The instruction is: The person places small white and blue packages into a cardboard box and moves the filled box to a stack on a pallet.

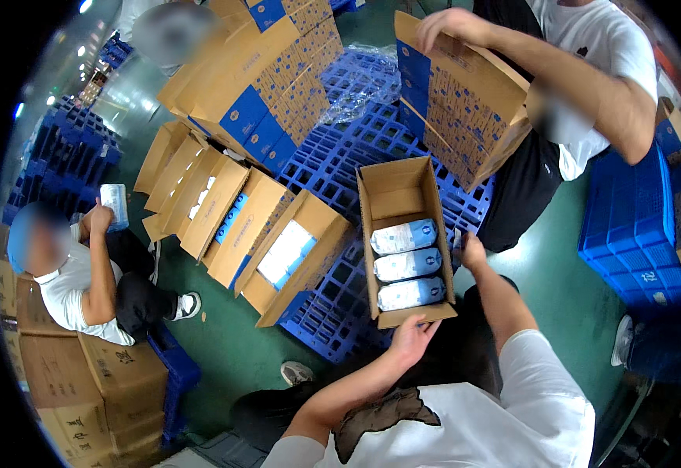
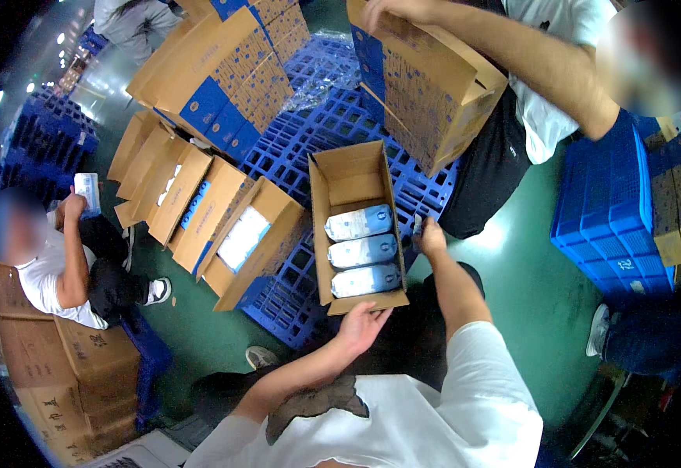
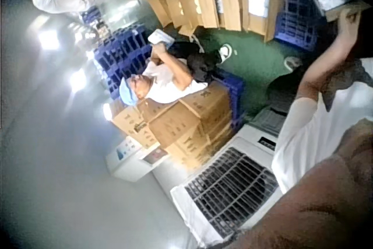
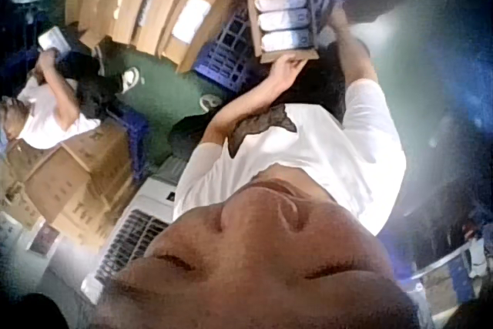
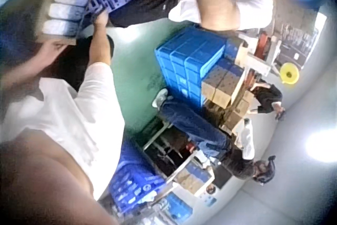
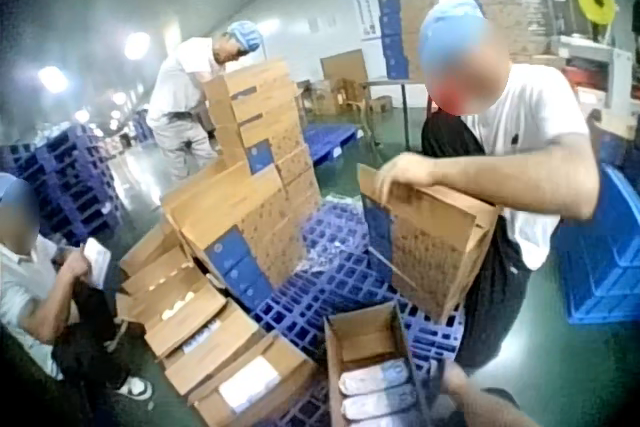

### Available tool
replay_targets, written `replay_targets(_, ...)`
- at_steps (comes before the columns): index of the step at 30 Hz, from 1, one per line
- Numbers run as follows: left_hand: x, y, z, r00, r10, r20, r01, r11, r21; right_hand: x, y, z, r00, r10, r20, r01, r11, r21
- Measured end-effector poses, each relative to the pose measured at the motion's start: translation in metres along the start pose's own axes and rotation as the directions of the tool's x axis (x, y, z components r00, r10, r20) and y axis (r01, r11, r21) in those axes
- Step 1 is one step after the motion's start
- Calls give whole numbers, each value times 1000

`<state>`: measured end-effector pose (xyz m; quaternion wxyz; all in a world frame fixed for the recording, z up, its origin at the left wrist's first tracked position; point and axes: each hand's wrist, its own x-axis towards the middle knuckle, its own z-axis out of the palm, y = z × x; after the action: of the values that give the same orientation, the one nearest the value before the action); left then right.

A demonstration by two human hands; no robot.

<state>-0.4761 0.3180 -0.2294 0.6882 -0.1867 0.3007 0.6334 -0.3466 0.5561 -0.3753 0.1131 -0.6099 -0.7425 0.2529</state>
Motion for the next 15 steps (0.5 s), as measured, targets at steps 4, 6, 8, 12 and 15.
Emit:
replay_targets(4,33,-17,26,999,-23,39,22,999,35,7,6,22,992,117,-50,-114,992,62)
replay_targets(6,38,-5,33,984,-103,148,87,990,114,5,5,18,986,161,54,-168,964,207)
replay_targets(8,39,5,40,988,-138,76,88,887,454,20,28,3,982,166,-92,-136,953,272)
replay_targets(12,-13,92,0,761,438,478,-433,-205,878,-1,-17,-68,962,214,-169,-55,760,647)
replay_targets(15,-63,201,-44,120,843,525,-443,-428,788,-29,-74,-122,973,108,-203,58,736,674)
